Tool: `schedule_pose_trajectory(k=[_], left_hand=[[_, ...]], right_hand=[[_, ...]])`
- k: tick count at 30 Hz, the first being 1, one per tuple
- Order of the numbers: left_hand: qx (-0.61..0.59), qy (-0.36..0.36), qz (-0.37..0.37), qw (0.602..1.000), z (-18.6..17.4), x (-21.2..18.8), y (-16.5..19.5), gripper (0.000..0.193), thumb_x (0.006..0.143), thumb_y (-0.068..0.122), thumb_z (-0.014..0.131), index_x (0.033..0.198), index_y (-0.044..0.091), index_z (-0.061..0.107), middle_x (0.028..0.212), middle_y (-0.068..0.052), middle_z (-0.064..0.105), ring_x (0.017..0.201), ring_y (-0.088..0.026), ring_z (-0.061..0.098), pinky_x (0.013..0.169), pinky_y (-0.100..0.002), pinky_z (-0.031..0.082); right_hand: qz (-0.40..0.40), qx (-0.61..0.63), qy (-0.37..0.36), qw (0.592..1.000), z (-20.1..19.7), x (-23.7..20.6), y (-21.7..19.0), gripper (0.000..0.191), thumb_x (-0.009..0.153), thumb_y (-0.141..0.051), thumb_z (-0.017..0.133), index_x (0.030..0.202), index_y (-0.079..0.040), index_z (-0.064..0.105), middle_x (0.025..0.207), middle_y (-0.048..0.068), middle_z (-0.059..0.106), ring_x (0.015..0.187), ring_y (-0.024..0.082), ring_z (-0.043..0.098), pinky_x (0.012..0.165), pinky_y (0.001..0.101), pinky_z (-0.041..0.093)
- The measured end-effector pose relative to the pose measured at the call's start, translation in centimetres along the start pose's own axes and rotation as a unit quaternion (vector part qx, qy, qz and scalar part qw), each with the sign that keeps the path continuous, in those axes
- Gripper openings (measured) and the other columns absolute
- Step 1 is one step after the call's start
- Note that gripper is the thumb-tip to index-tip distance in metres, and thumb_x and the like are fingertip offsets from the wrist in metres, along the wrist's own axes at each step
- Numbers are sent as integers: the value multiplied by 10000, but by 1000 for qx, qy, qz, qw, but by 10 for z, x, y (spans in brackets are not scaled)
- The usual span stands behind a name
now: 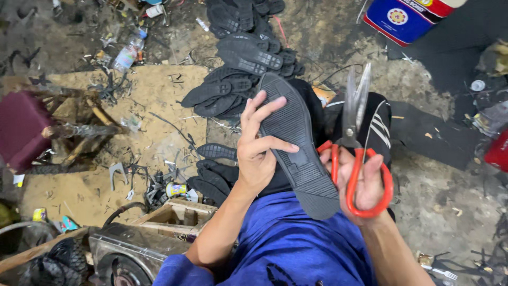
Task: The person sits on the floor and uses red-handled shears to trim the edges of black rubber shoe soles. They hold each sole with one hand and cut along the perimeter with the other, then place the trimmed sole onto a growing pile.
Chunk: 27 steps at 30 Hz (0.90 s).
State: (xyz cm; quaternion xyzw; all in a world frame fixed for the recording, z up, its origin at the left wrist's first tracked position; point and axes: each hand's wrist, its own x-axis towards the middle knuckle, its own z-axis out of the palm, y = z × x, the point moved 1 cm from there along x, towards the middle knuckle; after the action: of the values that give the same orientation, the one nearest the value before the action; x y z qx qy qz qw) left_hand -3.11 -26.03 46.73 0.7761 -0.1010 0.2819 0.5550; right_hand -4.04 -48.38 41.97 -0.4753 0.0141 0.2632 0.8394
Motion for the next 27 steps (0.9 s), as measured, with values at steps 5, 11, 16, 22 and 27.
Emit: schedule_pose_trajectory(k=[5, 11, 16, 22, 27], left_hand=[[-170, 82, -195, 963, 20, -6, -9, 368, 990, 78, 652, 1346, 131, 575, 1481, -70, 424, 1298, -240, 547, 1015, -339, 529], [-571, -11, -502, 650, 16, -34, -33, 556, 1052, 325, 557, 1464, -39, 473, 1212, -134, 642, 1038, -199, 652, 898, -333, 575], [-365, -27, -386, 847, 10, -32, -31, 592, 955, -54, 682, 1495, 30, 457, 1200, -134, 685, 917, -111, 650, 728, -244, 499], [-386, 57, -294, 873, -19, 2, -31, 636, 949, -158, 688, 1489, 30, 410, 1294, -156, 679, 1007, -144, 667, 803, -265, 551], [-358, 59, -264, 894, -33, 9, -25, 590, 946, -164, 673, 1432, 30, 401, 1307, -174, 670, 1147, -204, 697, 973, -335, 602]], right_hand=[[-151, -192, -44, 969, -1, 3, 6, 381, 885, -146, 782, 1151, 20, 568, 1037, 51, 587, 1027, 126, 555, 934, 323, 455], [-97, -273, 79, 954, 12, -3, -5, 437, 806, -75, 824, 1165, 10, 590, 986, 65, 669, 880, 114, 637, 808, 280, 526], [-30, -352, 85, 932, 3, -3, -15, 341, 876, -194, 720, 1160, -48, 600, 935, 24, 701, 785, 105, 691, 714, 262, 558], [38, -406, -13, 913, -23, -24, -21, 303, 871, -268, 738, 991, -28, 598, 680, 72, 547, 614, 158, 498, 556, 343, 454], [58, -573, -7, 818, -10, -36, -26, 511, 735, -378, 790, 1124, -90, 624, 611, 123, 579, 536, 281, 587, 544, 403, 463]])
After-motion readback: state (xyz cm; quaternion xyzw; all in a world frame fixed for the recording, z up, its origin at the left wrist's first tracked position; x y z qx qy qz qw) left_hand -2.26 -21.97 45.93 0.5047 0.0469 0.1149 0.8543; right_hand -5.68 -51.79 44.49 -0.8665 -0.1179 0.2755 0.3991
